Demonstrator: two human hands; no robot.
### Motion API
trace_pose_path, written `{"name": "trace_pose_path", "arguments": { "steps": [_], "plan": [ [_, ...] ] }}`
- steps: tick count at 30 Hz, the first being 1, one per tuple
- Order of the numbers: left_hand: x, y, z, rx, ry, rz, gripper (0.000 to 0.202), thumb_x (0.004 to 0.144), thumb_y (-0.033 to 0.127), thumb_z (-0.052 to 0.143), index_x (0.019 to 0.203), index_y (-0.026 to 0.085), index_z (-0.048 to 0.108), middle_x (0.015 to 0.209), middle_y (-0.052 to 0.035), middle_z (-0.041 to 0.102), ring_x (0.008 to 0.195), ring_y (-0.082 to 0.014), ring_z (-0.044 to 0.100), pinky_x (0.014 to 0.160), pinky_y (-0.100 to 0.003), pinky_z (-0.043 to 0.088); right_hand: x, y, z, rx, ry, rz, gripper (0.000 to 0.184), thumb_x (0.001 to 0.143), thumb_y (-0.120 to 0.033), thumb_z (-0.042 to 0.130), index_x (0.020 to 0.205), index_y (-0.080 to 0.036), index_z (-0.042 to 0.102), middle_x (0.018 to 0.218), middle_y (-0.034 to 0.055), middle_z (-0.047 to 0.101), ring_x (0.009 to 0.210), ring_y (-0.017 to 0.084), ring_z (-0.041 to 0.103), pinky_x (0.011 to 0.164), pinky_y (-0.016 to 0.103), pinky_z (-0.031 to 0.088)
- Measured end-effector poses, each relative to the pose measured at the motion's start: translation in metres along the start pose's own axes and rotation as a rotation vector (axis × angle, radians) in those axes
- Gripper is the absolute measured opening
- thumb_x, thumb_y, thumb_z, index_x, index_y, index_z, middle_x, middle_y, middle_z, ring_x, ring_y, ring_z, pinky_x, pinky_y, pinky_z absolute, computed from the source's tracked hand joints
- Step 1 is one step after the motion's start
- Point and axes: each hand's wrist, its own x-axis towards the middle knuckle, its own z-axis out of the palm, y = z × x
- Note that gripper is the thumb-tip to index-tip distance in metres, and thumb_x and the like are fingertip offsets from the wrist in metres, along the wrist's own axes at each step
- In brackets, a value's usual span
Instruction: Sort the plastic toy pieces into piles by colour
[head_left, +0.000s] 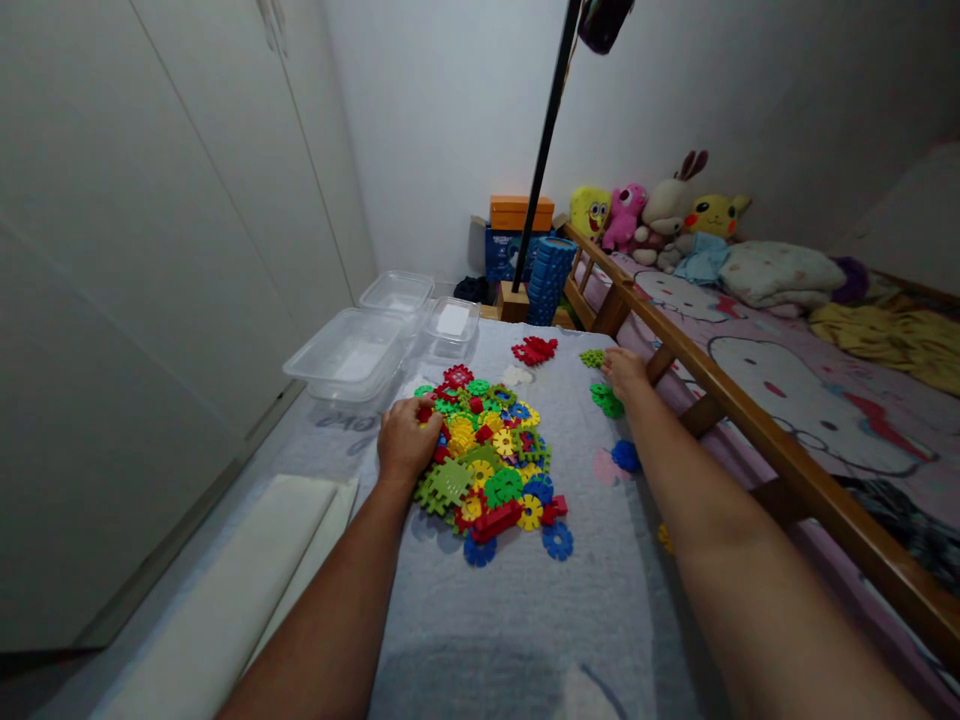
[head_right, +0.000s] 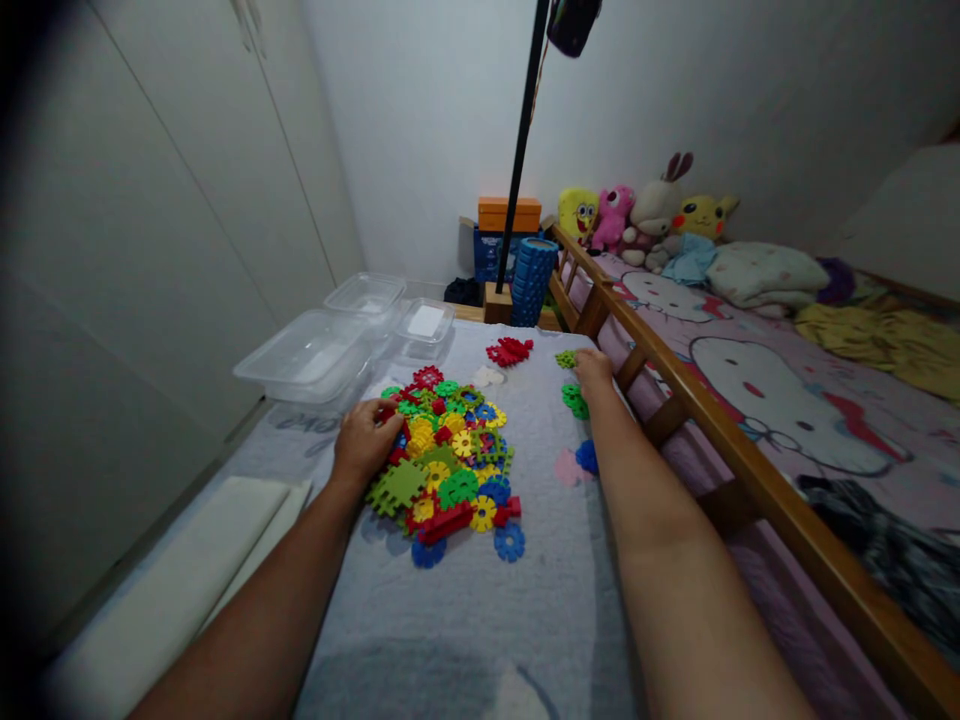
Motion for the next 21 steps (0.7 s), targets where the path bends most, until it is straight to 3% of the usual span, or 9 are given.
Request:
{"name": "trace_pose_path", "arguments": {
  "steps": [2, 5, 8, 10, 14, 17, 21],
  "plan": [
    [0.0, -0.001, 0.001, 0.001, 0.002, 0.002, 0.024, 0.083, 0.032, 0.057, 0.101, 0.021, 0.07, 0.111, -0.0098, 0.073, 0.111, -0.0278, 0.066, 0.107, -0.042, 0.045, -0.015, -0.007, 0.011, -0.031, -0.074, -0.023, 0.019, 0.063, -0.011, 0.062, 0.081, -0.017, 0.059, 0.065, -0.0047, 0.059, 0.058, 0.008, 0.056, 0.056, 0.018, 0.045],
    [0.0, -0.001, 0.002, 0.01, 0.011, 0.003, 0.023, 0.084, 0.032, 0.057, 0.1, 0.022, 0.07, 0.11, -0.009, 0.073, 0.109, -0.027, 0.066, 0.106, -0.041, 0.046, -0.048, -0.017, 0.034, -0.198, -0.369, -0.083, 0.015, 0.067, -0.015, 0.067, 0.082, -0.016, 0.064, 0.072, -0.0009, 0.066, 0.061, 0.011, 0.06, 0.058, 0.022, 0.046],
    [0.0, -0.002, 0.003, 0.017, 0.013, 0.006, 0.024, 0.084, 0.031, 0.056, 0.101, 0.021, 0.071, 0.11, -0.0094, 0.073, 0.108, -0.0268, 0.066, 0.105, -0.04, 0.046, -0.082, -0.022, 0.057, -0.495, -0.715, -0.239, 0.011, 0.071, -0.017, 0.071, 0.082, -0.015, 0.07, 0.072, -0.0005, 0.066, 0.065, 0.013, 0.059, 0.062, 0.024, 0.044],
    [0.0, -0.001, 0.002, 0.012, 0.011, 0.01, 0.025, 0.084, 0.031, 0.056, 0.102, 0.02, 0.071, 0.11, -0.0094, 0.072, 0.109, -0.0268, 0.066, 0.106, -0.04, 0.046, -0.1, -0.022, 0.069, -0.666, -0.824, -0.352, 0.019, 0.071, -0.02, 0.077, 0.089, -0.015, 0.072, 0.079, 0.001, 0.068, 0.07, 0.014, 0.059, 0.066, 0.024, 0.045],
    [0.001, -0.001, 0.001, 0.0, 0.003, 0.0, 0.024, 0.084, 0.031, 0.057, 0.102, 0.02, 0.07, 0.11, -0.0084, 0.072, 0.106, -0.0253, 0.066, 0.104, -0.038, 0.047, -0.12, -0.02, 0.081, -0.871, -0.843, -0.57, 0.035, 0.07, -0.024, 0.086, 0.101, -0.016, 0.071, 0.096, 0.0049, 0.07, 0.083, 0.016, 0.061, 0.073, 0.025, 0.046],
    [0.001, -0.001, 0.0, -0.009, -0.009, 0.007, 0.024, 0.084, 0.03, 0.055, 0.101, 0.02, 0.07, 0.11, -0.0087, 0.072, 0.105, -0.0243, 0.067, 0.103, -0.037, 0.048, -0.124, -0.016, 0.083, -0.955, -0.817, -0.713, 0.022, 0.073, -0.017, 0.082, 0.092, -0.017, 0.073, 0.094, 0.005, 0.069, 0.088, 0.018, 0.061, 0.078, 0.026, 0.045],
    [0.001, -0.002, 0.001, -0.014, -0.006, 0.01, 0.025, 0.084, 0.029, 0.056, 0.102, 0.02, 0.071, 0.109, -0.0087, 0.072, 0.105, -0.0247, 0.067, 0.103, -0.037, 0.048, -0.125, -0.008, 0.082, -1.007, -0.789, -0.79, 0.007, 0.077, -0.012, 0.074, 0.082, -0.017, 0.073, 0.088, 0.0051, 0.068, 0.084, 0.018, 0.059, 0.076, 0.026, 0.042]
  ]
}}
